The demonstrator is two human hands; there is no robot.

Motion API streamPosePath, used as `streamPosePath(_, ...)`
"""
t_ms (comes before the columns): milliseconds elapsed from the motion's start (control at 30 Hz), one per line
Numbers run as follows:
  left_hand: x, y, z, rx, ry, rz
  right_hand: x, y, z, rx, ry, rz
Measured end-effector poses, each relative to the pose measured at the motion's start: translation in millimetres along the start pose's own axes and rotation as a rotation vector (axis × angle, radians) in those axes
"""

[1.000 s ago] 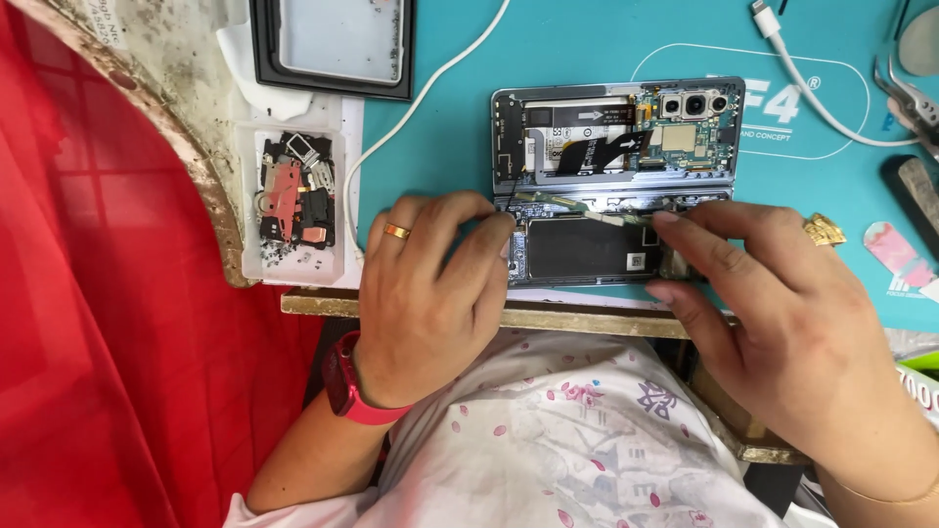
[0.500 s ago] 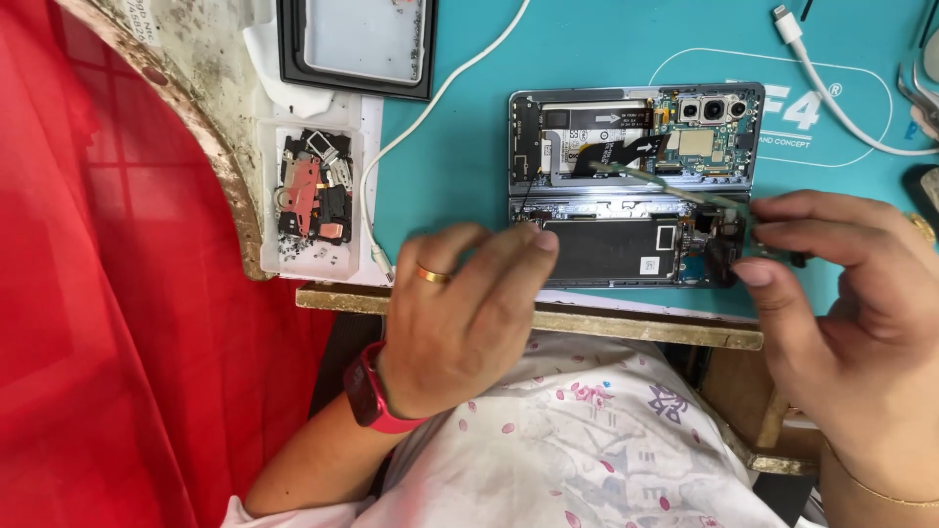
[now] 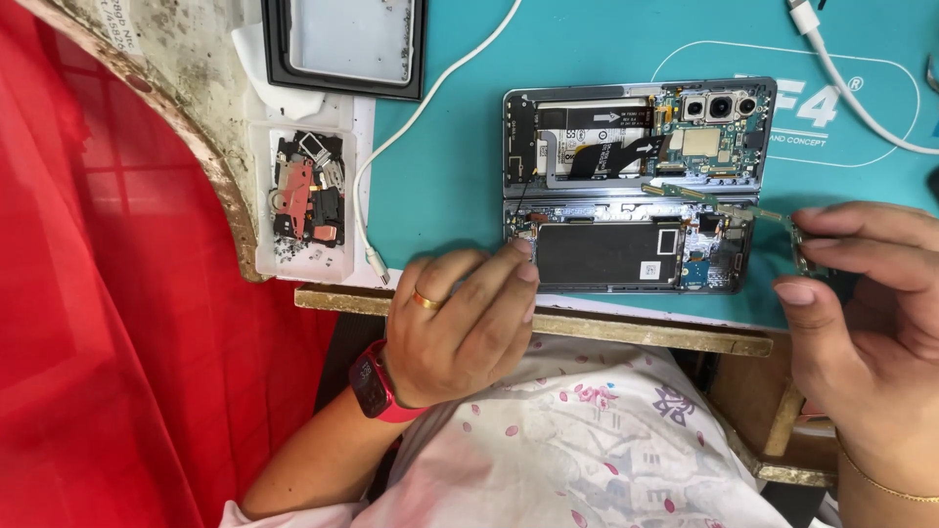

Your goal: Installing a motherboard into a smartphone, connecting internal cables, and securing with screws.

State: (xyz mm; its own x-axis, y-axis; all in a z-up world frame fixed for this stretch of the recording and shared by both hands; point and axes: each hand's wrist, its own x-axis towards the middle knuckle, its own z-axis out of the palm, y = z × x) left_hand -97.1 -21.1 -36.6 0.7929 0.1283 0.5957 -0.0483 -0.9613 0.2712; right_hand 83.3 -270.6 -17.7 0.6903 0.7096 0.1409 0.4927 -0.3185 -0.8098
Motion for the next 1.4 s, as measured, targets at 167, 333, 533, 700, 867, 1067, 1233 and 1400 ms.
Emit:
streamPosePath(167,1,0,0,0.051,-0.06,0.014,-6,8,0,0.014,0.001,-0.003)
streamPosePath(333,1,0,4,0.073,-0.021,0.001,-11,19,-3,-0.045,-0.017,0.005)
streamPosePath(533,2,0,2,0.08,-0.081,-0.034,-17,19,-3,-0.024,-0.011,0.104)
streamPosePath(700,-3,0,5,0.068,-0.09,-0.06,-21,24,0,-0.005,0.009,0.116)
streamPosePath(867,-4,0,7,0.048,-0.067,-0.095,-19,17,-2,-0.008,0.003,0.153)
streamPosePath(1067,-18,-5,11,0.046,0.016,0.006,-21,24,-3,-0.076,-0.012,0.166)
streamPosePath(1233,-19,-4,14,0.048,0.076,0.018,-22,26,-3,-0.059,0.001,0.163)
streamPosePath(1400,-9,-2,8,0.101,-0.012,-0.016,-31,41,-5,-0.063,0.001,0.2)
